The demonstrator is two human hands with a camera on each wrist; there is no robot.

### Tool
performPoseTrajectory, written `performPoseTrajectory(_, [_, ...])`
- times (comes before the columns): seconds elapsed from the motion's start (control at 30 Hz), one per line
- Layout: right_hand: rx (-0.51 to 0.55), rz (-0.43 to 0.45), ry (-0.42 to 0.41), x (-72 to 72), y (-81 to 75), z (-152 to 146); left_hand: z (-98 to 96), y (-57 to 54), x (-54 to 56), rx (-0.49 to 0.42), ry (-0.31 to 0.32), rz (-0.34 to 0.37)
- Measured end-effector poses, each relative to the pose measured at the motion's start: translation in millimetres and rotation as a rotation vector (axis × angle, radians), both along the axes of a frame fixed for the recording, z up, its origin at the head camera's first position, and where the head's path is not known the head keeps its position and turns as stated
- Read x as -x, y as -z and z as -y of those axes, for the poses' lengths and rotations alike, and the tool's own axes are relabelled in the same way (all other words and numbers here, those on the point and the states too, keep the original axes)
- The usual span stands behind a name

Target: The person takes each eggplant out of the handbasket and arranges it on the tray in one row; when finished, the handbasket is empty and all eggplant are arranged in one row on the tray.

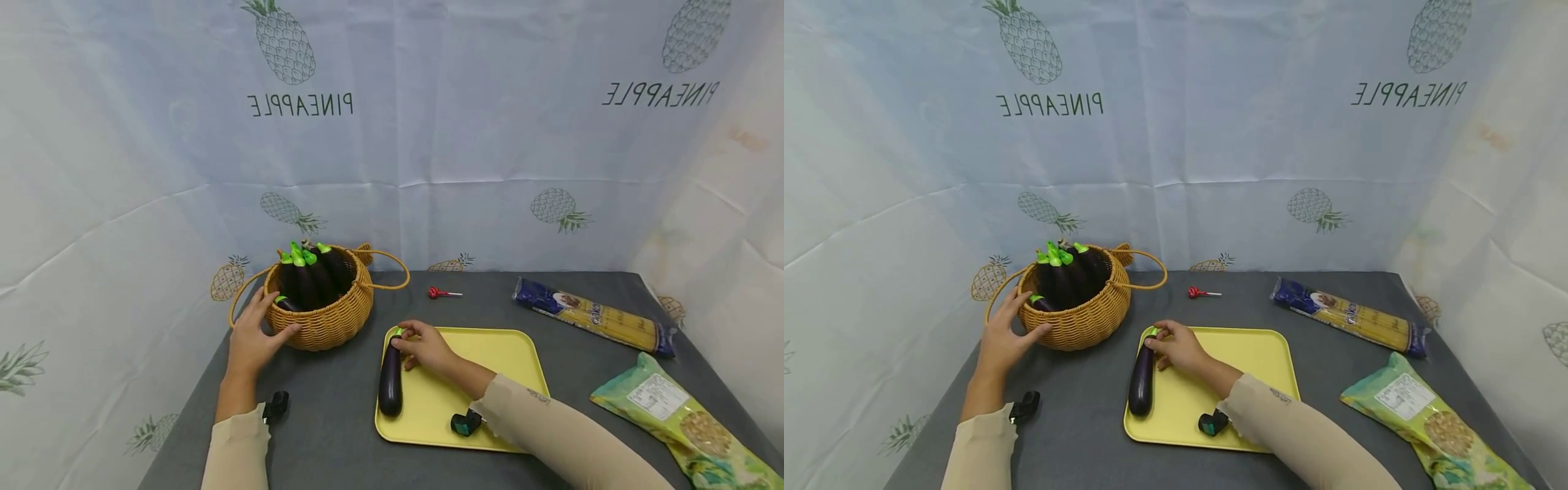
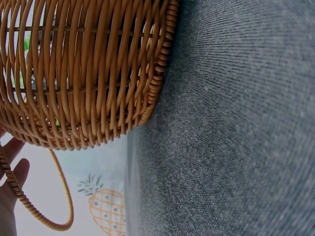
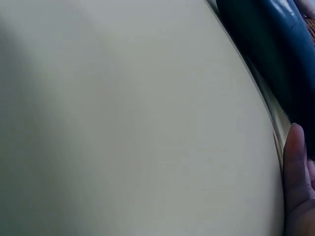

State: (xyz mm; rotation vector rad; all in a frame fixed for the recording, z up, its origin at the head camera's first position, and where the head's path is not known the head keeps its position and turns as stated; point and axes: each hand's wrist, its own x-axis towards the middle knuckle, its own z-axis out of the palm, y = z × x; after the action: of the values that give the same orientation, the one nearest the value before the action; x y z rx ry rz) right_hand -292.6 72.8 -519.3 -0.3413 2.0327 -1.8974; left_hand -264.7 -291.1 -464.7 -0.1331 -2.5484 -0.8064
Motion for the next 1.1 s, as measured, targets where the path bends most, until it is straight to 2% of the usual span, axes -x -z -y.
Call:
performPoseTrajectory(0.23, [-0.059,-0.034,-0.012,2.3,-10.3,0.2,0.8,2.3,0.1,0.000,0.005,-0.013])
performPoseTrajectory(0.33, [-0.057,-0.084,-0.011,5.4,-25.5,0.2,-0.2,1.3,0.4,-0.007,0.003,-0.011])
performPoseTrajectory(0.47, [-0.046,-0.155,-0.018,14.4,-56.9,7.4,-1.2,-0.3,0.6,-0.014,-0.004,-0.005])
performPoseTrajectory(0.6, [-0.061,-0.289,-0.055,24.6,-94.0,25.8,-1.2,-1.1,0.2,-0.023,-0.012,-0.019])
performPoseTrajectory(0.73, [-0.143,-0.473,-0.103,40.1,-130.4,56.9,-2.2,-1.3,3.8,-0.035,-0.009,-0.036])
performPoseTrajectory(0.83, [-0.233,-0.558,-0.157,53.6,-149.4,89.8,-2.6,-0.7,5.3,-0.050,-0.011,-0.048])
performPoseTrajectory(0.93, [-0.348,-0.615,-0.235,66.2,-155.8,125.6,-2.2,1.6,4.9,-0.062,-0.015,-0.060])
performPoseTrajectory(1.1, [-0.541,-0.703,-0.382,78.6,-147.6,174.6,-2.1,6.7,-0.2,-0.075,-0.020,-0.071])
